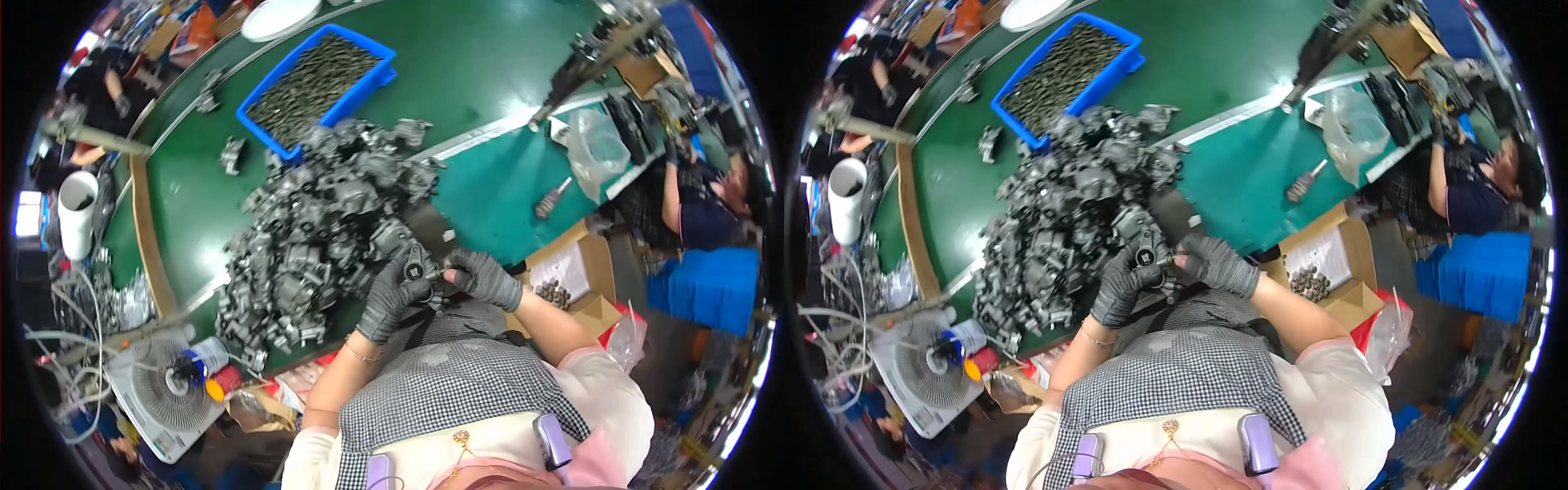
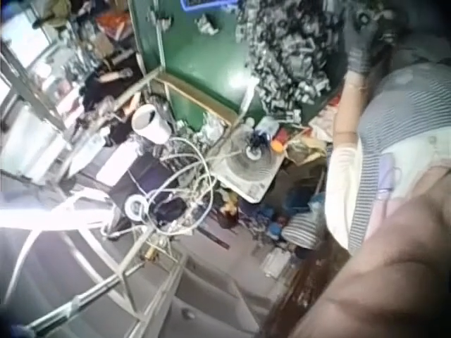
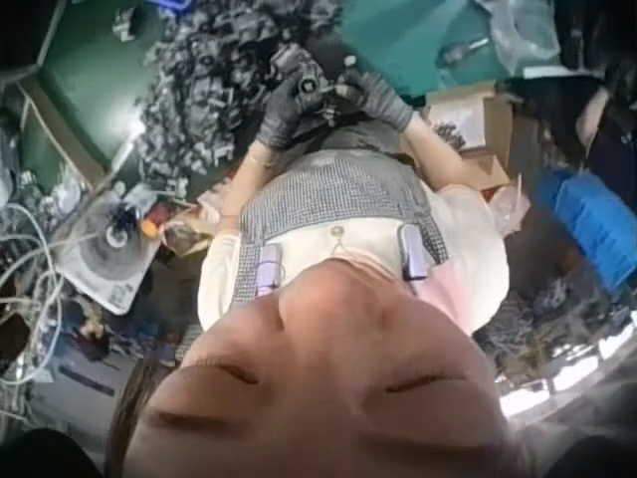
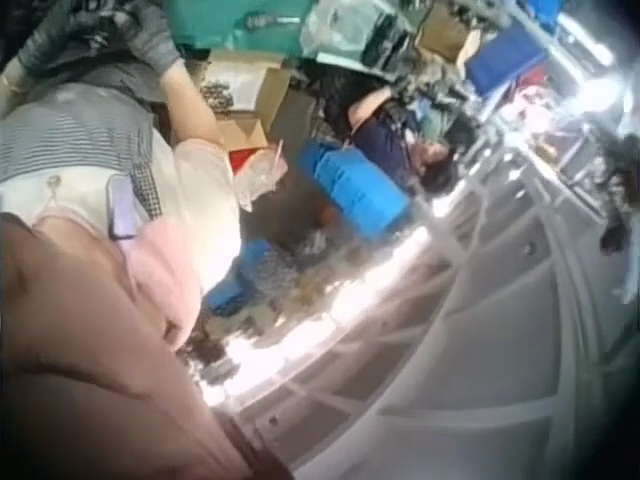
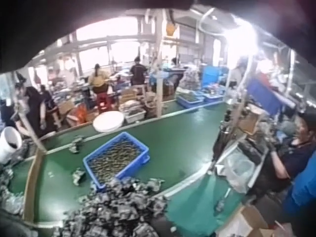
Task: Assembling and inspecting small metal components on a factory production line.
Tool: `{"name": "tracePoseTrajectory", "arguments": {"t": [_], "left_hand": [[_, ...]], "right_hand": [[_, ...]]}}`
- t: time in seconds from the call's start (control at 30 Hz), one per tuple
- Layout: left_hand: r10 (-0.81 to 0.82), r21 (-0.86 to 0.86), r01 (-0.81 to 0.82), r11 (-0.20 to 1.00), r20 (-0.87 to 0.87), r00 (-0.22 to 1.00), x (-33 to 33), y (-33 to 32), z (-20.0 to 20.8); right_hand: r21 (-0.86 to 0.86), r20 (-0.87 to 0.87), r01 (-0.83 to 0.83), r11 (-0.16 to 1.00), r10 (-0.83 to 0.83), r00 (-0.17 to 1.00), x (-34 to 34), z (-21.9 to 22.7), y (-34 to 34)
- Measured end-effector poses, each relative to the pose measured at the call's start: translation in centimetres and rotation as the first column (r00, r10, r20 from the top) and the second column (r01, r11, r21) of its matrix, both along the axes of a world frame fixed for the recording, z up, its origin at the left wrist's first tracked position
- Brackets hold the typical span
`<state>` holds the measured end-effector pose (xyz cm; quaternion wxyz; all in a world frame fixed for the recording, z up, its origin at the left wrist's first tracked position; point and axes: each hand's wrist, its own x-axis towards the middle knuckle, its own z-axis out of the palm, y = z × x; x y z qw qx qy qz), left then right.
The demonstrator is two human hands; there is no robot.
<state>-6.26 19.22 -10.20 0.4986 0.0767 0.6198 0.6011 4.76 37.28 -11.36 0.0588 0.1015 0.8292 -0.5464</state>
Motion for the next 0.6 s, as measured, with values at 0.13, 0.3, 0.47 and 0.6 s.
{"name": "tracePoseTrajectory", "arguments": {"t": [0.13,0.3,0.47,0.6], "left_hand": [[-0.144,0.020,0.146,0.989,-0.072,0.987,0.5,4.2,-1.3],[-0.331,-0.190,0.272,0.943,-0.582,0.743,-0.4,10.0,-2.6],[-0.272,-0.268,0.108,0.957,-0.962,0.019,-0.7,15.1,-8.3],[-0.216,-0.258,0.198,0.946,-0.953,-0.211,2.9,15.5,-11.2]], "right_hand": [[-0.191,-0.006,0.234,0.953,-0.240,0.971,2.4,-2.6,2.5],[-0.157,0.195,0.341,0.927,-0.309,0.931,3.2,-7.3,7.8],[0.142,0.197,0.476,0.868,-0.496,0.846,7.8,-9.3,15.4],[0.241,-0.012,0.763,0.599,-0.785,0.620,13.8,-8.1,21.0]]}}
